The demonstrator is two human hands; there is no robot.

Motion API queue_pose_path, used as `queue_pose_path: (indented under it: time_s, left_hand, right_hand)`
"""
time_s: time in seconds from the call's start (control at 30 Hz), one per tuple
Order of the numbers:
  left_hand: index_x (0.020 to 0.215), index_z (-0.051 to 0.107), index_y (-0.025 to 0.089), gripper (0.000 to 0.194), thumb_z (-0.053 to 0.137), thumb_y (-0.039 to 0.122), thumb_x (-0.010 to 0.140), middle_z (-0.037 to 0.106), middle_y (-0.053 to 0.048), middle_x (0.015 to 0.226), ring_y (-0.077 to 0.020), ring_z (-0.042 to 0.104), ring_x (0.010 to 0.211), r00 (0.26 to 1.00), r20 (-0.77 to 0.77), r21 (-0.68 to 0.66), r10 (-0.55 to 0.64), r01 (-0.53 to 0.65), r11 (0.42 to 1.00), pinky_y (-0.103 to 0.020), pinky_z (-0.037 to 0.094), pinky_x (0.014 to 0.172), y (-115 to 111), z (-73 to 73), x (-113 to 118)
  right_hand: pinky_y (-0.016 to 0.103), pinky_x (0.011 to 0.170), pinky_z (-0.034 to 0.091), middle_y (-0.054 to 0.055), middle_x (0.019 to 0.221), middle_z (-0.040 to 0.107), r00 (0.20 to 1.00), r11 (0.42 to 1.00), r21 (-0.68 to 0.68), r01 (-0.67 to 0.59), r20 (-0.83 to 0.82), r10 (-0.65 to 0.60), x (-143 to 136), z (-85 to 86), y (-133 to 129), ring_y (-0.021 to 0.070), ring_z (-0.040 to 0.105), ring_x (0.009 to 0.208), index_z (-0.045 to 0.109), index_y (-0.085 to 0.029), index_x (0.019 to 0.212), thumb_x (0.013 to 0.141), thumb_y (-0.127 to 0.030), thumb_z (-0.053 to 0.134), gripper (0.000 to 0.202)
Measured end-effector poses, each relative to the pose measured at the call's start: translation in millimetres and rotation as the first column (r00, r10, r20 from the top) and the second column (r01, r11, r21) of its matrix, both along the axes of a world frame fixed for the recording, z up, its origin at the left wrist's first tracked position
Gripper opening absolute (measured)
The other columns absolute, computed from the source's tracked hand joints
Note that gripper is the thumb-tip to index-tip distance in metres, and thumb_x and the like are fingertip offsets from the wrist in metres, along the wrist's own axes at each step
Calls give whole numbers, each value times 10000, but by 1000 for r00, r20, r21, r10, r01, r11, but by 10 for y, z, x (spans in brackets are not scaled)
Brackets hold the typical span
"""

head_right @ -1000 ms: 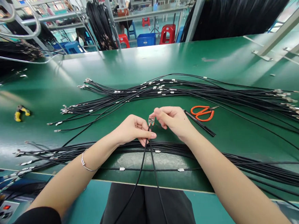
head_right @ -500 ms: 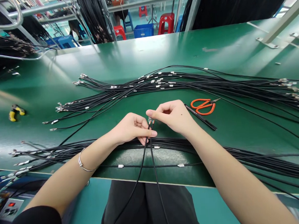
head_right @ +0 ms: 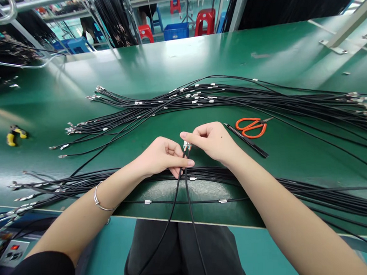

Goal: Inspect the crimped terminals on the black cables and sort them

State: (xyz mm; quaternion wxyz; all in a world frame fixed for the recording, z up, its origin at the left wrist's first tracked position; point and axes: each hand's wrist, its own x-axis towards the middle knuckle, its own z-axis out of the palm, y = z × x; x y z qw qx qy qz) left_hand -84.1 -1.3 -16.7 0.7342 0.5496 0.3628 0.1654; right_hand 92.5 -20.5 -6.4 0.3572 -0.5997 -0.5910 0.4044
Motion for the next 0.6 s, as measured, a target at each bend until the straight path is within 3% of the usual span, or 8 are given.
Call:
queue_pose_path:
  time_s: [0.17,0.4,0.6]
  left_hand:
    - [609,611,76,403,903,347,543,654,-67,571,-143,645,486,1000,-8,-25,-5,5,1000,-229,583,488,-22,18,4]
    - [625,623,72,395,898,348,560,667,-72,599,-130,644,487,1000,17,-64,-8,9,998,-211,577,489,-45,16,8]
    - [626,621,73,405,897,361,558,669,-73,604,-134,645,488,1000,31,-80,0,3,997,-222,580,484,-50,5,15]
  right_hand:
    - [263,462,150,-44,431,305,998,995,-103,-8,-69,1,-11,-49,17,53,233,443,406,-171,432,675,-655,715,624]
    - [255,434,118,-59,436,293,970,972,-225,-70,-244,13,0,-124,51,43,211,430,468,-167,455,634,-580,786,551]
    - [241,419,91,-72,456,248,928,940,-304,-152,-370,31,17,-175,66,29,173,427,417,-173,453,659,-514,790,546]
